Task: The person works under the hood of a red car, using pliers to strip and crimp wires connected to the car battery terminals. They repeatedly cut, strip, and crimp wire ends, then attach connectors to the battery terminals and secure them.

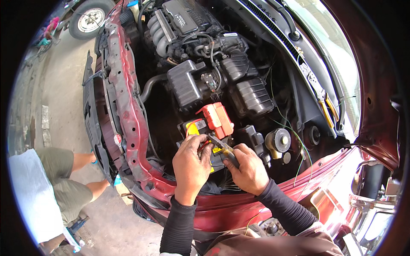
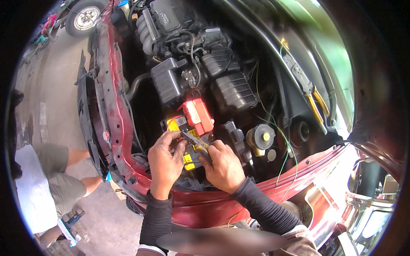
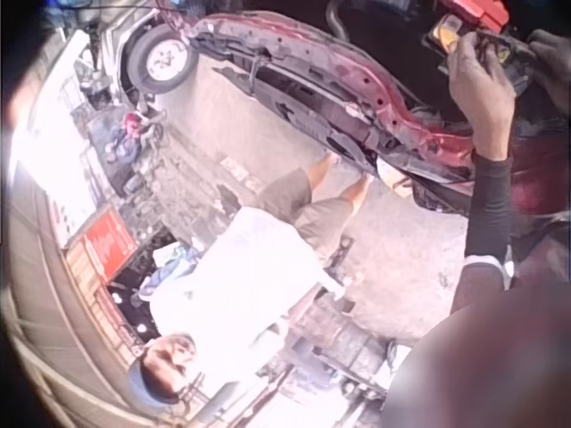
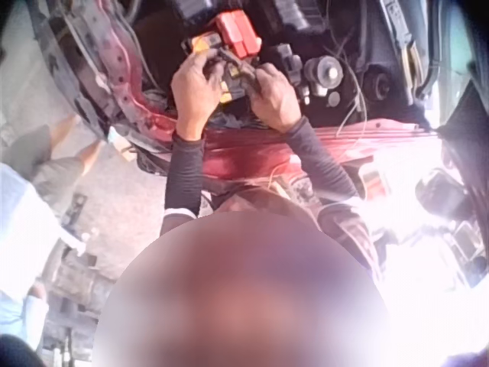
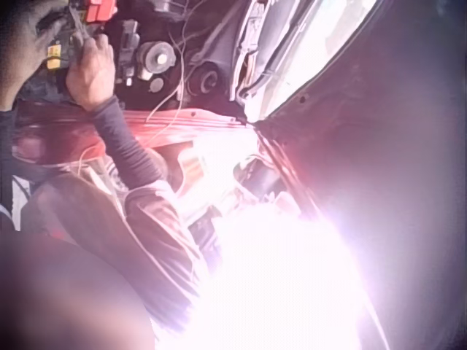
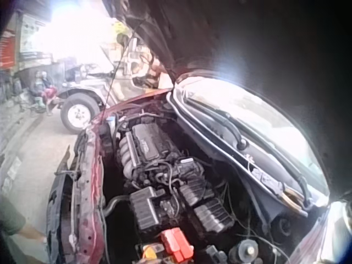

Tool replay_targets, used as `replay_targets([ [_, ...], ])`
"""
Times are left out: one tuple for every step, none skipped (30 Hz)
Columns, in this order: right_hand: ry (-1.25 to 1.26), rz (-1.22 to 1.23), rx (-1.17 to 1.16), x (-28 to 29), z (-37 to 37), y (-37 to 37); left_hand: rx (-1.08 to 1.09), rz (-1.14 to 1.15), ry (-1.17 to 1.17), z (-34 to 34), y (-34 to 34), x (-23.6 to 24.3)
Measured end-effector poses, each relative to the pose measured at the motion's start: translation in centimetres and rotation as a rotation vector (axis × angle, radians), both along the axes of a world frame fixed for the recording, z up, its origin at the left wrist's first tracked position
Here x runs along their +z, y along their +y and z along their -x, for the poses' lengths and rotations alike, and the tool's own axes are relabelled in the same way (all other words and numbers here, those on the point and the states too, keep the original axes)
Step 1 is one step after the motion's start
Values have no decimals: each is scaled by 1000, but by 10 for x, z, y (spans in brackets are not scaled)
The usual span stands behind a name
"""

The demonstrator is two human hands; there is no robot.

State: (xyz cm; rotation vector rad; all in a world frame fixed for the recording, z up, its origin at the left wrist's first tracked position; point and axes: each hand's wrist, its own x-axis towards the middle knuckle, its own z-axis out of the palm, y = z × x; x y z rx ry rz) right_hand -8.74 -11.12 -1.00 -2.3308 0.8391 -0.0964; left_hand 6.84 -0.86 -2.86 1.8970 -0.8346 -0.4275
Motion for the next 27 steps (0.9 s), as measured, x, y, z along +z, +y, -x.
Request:
replay_targets([
  [32,-24,-5,1,0,-2,26,61,54,3,-3,-4],
  [-3,9,9,1,0,-4,58,90,173,5,-4,-7],
  [-17,40,26,1,0,-7,68,157,141,7,-6,-11],
  [-32,75,44,1,0,-10,84,201,142,10,-8,-15],
  [-63,110,72,1,1,-13,93,244,169,10,-8,-18],
  [-42,132,96,2,2,-16,110,251,220,11,-7,-20],
  [-25,187,117,2,2,-19,122,263,298,11,-8,-23],
  [-12,260,147,2,2,-21,141,265,410,11,-9,-25],
  [-16,266,164,3,2,-23,152,268,428,11,-9,-27],
  [-22,284,185,3,1,-25,139,284,428,10,-8,-29],
  [-25,299,201,4,0,-26,131,296,447,8,-7,-30],
  [-12,319,231,5,-2,-27,125,304,467,6,-5,-31],
  [1,338,256,6,-3,-28,104,299,534,3,-2,-32],
  [10,357,275,7,-5,-29,78,337,617,-1,1,-33],
  [11,360,303,8,-6,-30,52,374,700,-5,4,-34],
  [11,372,319,9,-7,-31,26,413,783,-9,7,-36],
  [12,383,335,9,-7,-33,-9,368,825,-14,9,-37],
  [7,404,366,9,-8,-34,-40,377,843,-17,10,-38],
  [-24,433,376,10,-9,-35,-57,373,879,-19,12,-38],
  [-4,397,375,10,-9,-36,-62,353,928,-20,12,-38],
  [26,363,378,11,-11,-36,-58,367,944,-19,10,-38],
  [37,337,360,13,-13,-37,-54,392,921,-18,9,-37],
  [-41,288,343,14,-16,-38,-43,392,913,-16,8,-36],
  [-57,145,326,17,-19,-39,-21,395,907,-14,6,-34],
  [-29,-7,280,20,-22,-40,15,423,880,-9,2,-33],
  [44,-169,223,25,-24,-42,64,343,769,-6,1,-31],
  [74,-186,256,29,-25,-48,67,331,572,-2,-1,-30],
])
